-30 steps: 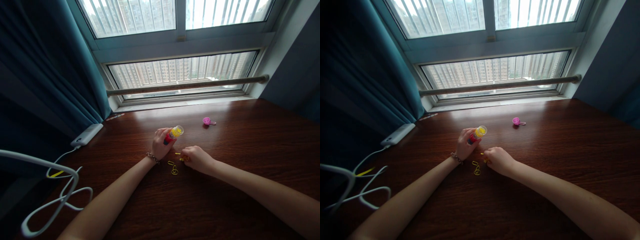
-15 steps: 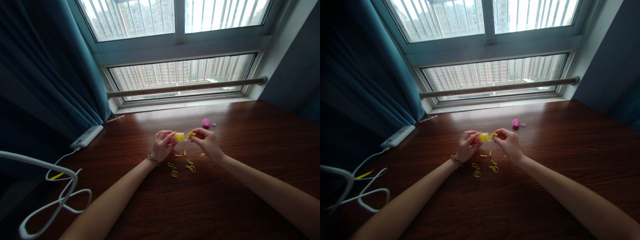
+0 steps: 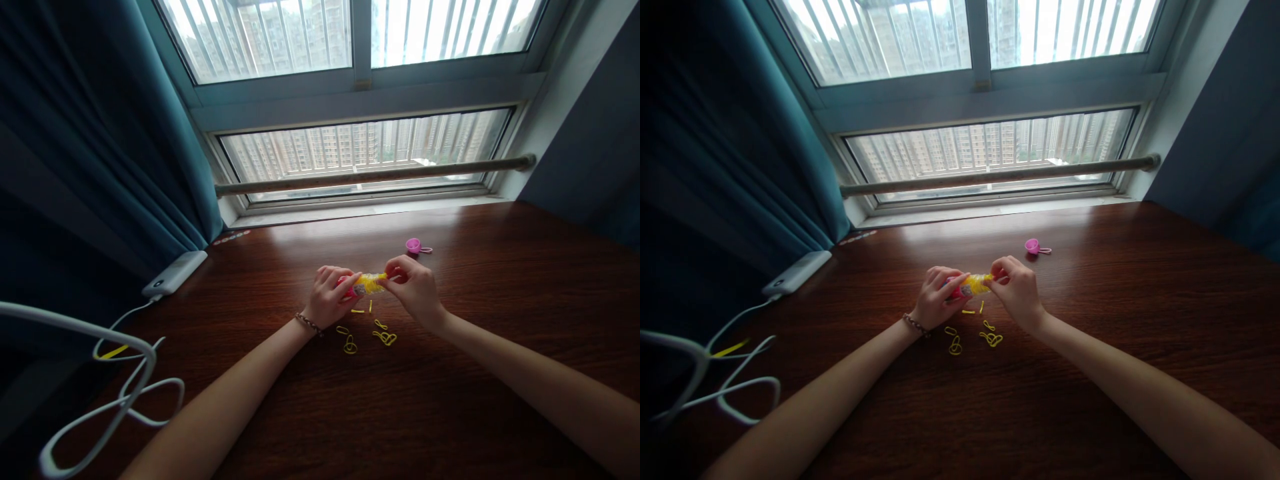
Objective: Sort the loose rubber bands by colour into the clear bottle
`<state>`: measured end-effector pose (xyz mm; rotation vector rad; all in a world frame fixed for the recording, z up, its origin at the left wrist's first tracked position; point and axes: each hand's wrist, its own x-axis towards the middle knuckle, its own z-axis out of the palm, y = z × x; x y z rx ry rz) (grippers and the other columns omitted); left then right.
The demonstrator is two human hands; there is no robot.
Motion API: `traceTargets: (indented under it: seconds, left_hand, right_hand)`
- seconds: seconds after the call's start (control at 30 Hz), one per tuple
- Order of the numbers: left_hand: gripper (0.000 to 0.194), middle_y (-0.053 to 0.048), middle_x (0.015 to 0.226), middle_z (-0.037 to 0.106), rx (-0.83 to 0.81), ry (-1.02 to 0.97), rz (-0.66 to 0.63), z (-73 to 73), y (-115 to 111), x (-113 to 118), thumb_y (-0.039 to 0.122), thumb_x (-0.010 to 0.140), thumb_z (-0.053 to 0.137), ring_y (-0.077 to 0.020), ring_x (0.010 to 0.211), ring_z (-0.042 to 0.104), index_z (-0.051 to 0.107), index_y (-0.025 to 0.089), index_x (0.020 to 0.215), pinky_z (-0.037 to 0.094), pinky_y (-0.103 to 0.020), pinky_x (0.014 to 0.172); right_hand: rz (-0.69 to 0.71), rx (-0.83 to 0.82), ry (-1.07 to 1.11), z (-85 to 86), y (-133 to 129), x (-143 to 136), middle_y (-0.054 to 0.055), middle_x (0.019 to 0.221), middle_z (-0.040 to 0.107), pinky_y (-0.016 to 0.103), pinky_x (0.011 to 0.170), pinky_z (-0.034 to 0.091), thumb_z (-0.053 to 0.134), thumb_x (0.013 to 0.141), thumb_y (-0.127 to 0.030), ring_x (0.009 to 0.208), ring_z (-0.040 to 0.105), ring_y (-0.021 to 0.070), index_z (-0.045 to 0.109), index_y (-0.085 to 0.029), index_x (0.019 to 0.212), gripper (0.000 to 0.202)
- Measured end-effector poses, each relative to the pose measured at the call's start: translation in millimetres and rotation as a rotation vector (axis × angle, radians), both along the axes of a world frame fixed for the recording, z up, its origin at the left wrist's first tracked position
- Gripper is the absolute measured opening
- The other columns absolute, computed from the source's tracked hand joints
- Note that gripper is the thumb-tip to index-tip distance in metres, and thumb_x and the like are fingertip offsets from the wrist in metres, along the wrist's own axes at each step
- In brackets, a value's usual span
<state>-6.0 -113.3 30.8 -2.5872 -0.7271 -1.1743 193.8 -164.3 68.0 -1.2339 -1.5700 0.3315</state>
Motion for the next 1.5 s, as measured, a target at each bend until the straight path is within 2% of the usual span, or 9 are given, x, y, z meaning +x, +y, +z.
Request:
traceTargets:
  seconds: [0.17, 0.37, 0.5, 0.7, 0.83, 0.93, 1.1, 1.3, 1.5]
  left_hand:
    - [0.044, -0.007, 0.101, 0.059, -0.012, -0.006, 0.029, -1.1, 0, -1, 0.032, 0.075, 0.062, -0.0202, 0.091, 0.051, 0.051, 0.023, 0.117, 0.039, -0.037, 0.084]
    - [0.045, -0.007, 0.102, 0.058, -0.045, -0.049, 0.043, -2.1, 2, -2, 0.034, 0.074, 0.062, -0.0201, 0.092, 0.051, 0.051, 0.023, 0.116, 0.040, -0.036, 0.084]
    - [0.046, -0.007, 0.102, 0.059, -0.034, -0.036, 0.027, -2.8, 1, -2, 0.033, 0.074, 0.063, -0.0199, 0.091, 0.052, 0.051, 0.024, 0.117, 0.039, -0.037, 0.083]
    - [0.046, -0.007, 0.102, 0.058, -0.037, -0.051, 0.036, -2.3, 1, -2, 0.034, 0.074, 0.063, -0.0197, 0.092, 0.052, 0.051, 0.023, 0.117, 0.040, -0.036, 0.083]
    - [0.046, -0.007, 0.102, 0.058, -0.025, -0.061, 0.049, -1.1, 1, -2, 0.034, 0.074, 0.062, -0.0196, 0.092, 0.051, 0.051, 0.022, 0.117, 0.040, -0.036, 0.083]
    - [0.044, -0.008, 0.102, 0.058, 0.028, -0.034, 0.060, 0.3, -1, -2, 0.031, 0.075, 0.062, -0.0199, 0.092, 0.051, 0.051, 0.023, 0.117, 0.040, -0.036, 0.083]
    - [0.040, -0.006, 0.101, 0.060, 0.155, 0.099, 0.050, 2.6, -9, -2, 0.025, 0.077, 0.059, -0.0209, 0.093, 0.049, 0.052, 0.027, 0.116, 0.036, -0.038, 0.085]
    - [0.039, -0.007, 0.102, 0.059, 0.084, 0.049, 0.077, 2.6, -8, 0, 0.030, 0.078, 0.057, -0.0218, 0.092, 0.050, 0.052, 0.025, 0.116, 0.037, -0.038, 0.084]
    - [0.041, -0.007, 0.101, 0.060, 0.035, 0.013, 0.064, 1.8, -5, -1, 0.035, 0.076, 0.059, -0.0204, 0.090, 0.053, 0.052, 0.024, 0.116, 0.038, -0.037, 0.083]
  right_hand:
    - [0.043, 0.005, 0.008, -1.7, -3, -2, 0.000, 0.065, 0.062, 0.024, 0.057, 0.048, 0.064, 0.071, -0.026, 0.059, 0.059, 0.0134, 0.061, -0.018, 0.072, 0.009]
    - [0.111, 0.069, 0.147, -5.2, -5, -6, 0.004, 0.086, 0.064, 0.026, 0.067, 0.051, 0.061, 0.075, -0.024, 0.072, 0.062, 0.0148, 0.061, -0.018, 0.088, 0.014]
    - [0.052, 0.128, 0.025, -7.8, -4, -3, 0.002, 0.075, 0.064, 0.026, 0.063, 0.049, 0.061, 0.075, -0.024, 0.066, 0.059, 0.0140, 0.063, -0.020, 0.077, 0.005]
    - [0.003, 0.204, -0.184, -9.4, -2, 0, 0.003, 0.081, 0.065, 0.033, 0.077, 0.045, 0.058, 0.079, -0.026, 0.084, 0.053, 0.0194, 0.069, -0.024, 0.081, 0.012]
    - [-0.010, 0.149, -0.269, -8.0, -1, -2, 0.004, 0.107, 0.059, 0.041, 0.091, 0.034, 0.052, 0.082, -0.026, 0.102, 0.043, 0.0232, 0.070, -0.025, 0.080, 0.019]
    - [0.056, 0.009, -0.232, -11.9, 3, -2, 0.002, 0.119, 0.054, 0.044, 0.095, 0.028, 0.051, 0.083, -0.027, 0.109, 0.039, 0.0245, 0.071, -0.025, 0.080, 0.021]
    - [0.222, -0.181, -0.115, -23.8, 12, 3, 0.001, 0.109, 0.063, 0.044, 0.093, 0.029, 0.059, 0.076, -0.033, 0.105, 0.044, 0.0240, 0.071, -0.025, 0.064, 0.019]
    - [0.300, -0.126, -0.082, -14.4, 11, 2, 0.000, 0.111, 0.063, 0.045, 0.096, 0.027, 0.055, 0.080, -0.031, 0.105, 0.047, 0.0217, 0.071, -0.027, 0.075, 0.017]
    - [0.088, -0.031, 0.038, -6.1, 7, 4, 0.003, 0.089, 0.066, 0.039, 0.086, 0.040, 0.067, 0.069, -0.033, 0.091, 0.056, 0.0209, 0.068, -0.022, 0.066, 0.011]
